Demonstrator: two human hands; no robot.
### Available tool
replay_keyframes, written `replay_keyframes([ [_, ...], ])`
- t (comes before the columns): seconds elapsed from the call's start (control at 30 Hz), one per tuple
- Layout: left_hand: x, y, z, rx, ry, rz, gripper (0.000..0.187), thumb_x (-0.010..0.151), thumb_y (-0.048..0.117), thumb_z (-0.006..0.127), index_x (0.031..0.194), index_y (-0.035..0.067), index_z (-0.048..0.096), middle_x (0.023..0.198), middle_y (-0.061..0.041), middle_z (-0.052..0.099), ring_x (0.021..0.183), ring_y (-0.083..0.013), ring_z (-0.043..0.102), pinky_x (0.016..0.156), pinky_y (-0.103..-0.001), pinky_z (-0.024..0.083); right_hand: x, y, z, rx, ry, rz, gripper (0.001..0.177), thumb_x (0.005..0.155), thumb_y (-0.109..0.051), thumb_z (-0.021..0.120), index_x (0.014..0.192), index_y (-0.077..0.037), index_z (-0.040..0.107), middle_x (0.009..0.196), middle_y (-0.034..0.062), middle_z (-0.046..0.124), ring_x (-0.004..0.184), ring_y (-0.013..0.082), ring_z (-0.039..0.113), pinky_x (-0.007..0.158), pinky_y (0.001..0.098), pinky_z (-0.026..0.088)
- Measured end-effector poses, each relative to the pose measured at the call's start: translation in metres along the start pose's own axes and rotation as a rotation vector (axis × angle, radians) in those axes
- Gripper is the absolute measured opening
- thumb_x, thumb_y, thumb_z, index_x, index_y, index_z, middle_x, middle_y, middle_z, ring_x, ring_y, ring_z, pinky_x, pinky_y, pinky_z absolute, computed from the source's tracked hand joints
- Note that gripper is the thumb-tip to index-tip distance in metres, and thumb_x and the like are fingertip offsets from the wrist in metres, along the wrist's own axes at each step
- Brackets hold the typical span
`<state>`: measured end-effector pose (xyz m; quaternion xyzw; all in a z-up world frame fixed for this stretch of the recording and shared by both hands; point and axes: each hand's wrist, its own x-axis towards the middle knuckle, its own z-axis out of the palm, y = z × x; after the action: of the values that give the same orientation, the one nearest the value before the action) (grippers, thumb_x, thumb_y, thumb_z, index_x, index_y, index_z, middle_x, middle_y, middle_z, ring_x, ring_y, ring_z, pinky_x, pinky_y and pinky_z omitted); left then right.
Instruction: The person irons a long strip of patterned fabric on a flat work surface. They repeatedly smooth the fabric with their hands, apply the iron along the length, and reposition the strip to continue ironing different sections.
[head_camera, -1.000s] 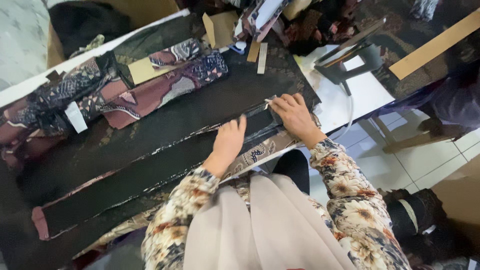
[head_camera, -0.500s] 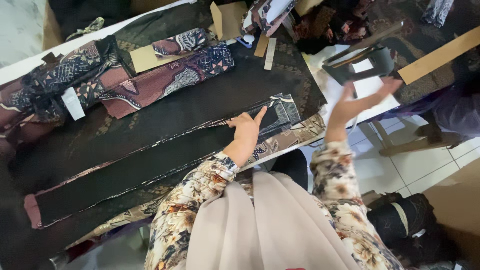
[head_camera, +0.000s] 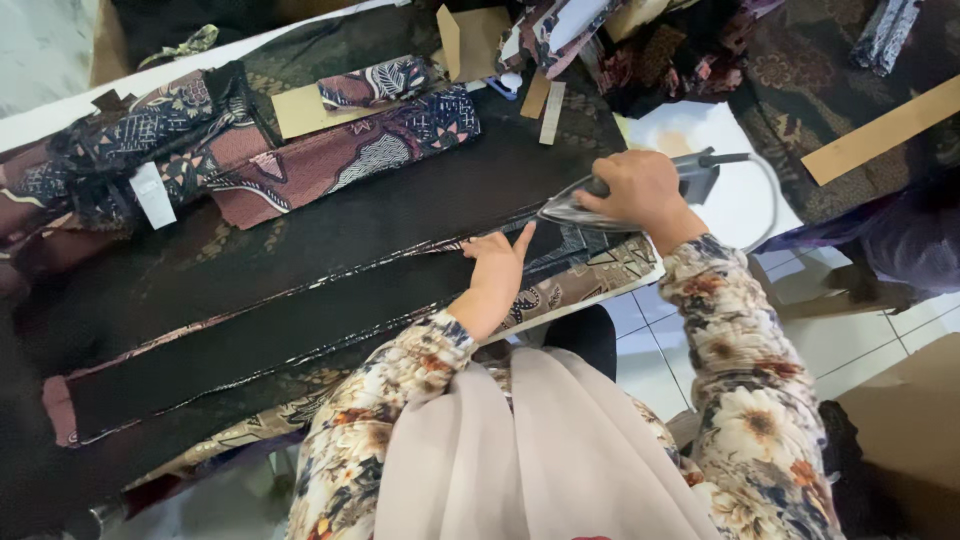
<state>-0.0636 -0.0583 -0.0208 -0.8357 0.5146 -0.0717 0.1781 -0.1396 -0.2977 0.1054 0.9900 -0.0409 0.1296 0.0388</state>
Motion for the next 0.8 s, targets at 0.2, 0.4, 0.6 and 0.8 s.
replay_keyframes([
  [0.2, -0.066, -0.053, 0.008, -0.332, 0.402, 0.122, 0.062, 0.09, 0.017, 0.048, 0.151, 0.004, 0.043, 0.133, -0.035, 0.059, 0.117, -0.0437, 0.064, 0.092, -0.045, 0.052, 0.028, -0.055, 0.012, 0.12, 0.125, -0.144, 0.045, 0.078, -0.052, 0.081, 0.074, -0.011, 0.064, 0.069, 0.0075, 0.064, 0.067, 0.029, 0.067, 0.059, 0.0428, 0.051],
  [0.4, -0.088, -0.143, 0.011, -0.82, 0.561, -0.009, 0.03, 0.088, 0.017, 0.064, 0.116, 0.008, 0.07, 0.112, -0.011, 0.068, 0.102, -0.0323, 0.064, 0.089, -0.044, 0.051, 0.052, -0.107, 0.02, 0.184, 0.097, -0.208, 0.043, 0.076, -0.049, 0.081, 0.073, -0.011, 0.063, 0.069, 0.0064, 0.065, 0.068, 0.0287, 0.067, 0.062, 0.0428, 0.052],
  [0.6, -0.119, -0.185, 0.026, -0.779, 0.546, 0.067, 0.024, 0.084, 0.012, 0.066, 0.106, 0.013, 0.074, 0.096, -0.003, 0.067, 0.09, -0.0241, 0.063, 0.081, -0.039, 0.051, 0.05, -0.106, 0.015, 0.169, 0.109, -0.247, 0.044, 0.078, -0.051, 0.081, 0.073, -0.012, 0.063, 0.068, 0.0065, 0.063, 0.067, 0.0282, 0.066, 0.06, 0.0421, 0.051],
  [0.8, -0.126, -0.193, 0.032, -0.575, 0.617, 0.245, 0.032, 0.084, 0.012, 0.061, 0.114, 0.005, 0.072, 0.1, -0.005, 0.063, 0.093, -0.0229, 0.062, 0.086, -0.037, 0.053, 0.054, -0.113, 0.017, 0.147, 0.097, -0.268, 0.045, 0.078, -0.052, 0.081, 0.072, -0.012, 0.061, 0.067, 0.0061, 0.062, 0.064, 0.0277, 0.066, 0.059, 0.0414, 0.051],
])
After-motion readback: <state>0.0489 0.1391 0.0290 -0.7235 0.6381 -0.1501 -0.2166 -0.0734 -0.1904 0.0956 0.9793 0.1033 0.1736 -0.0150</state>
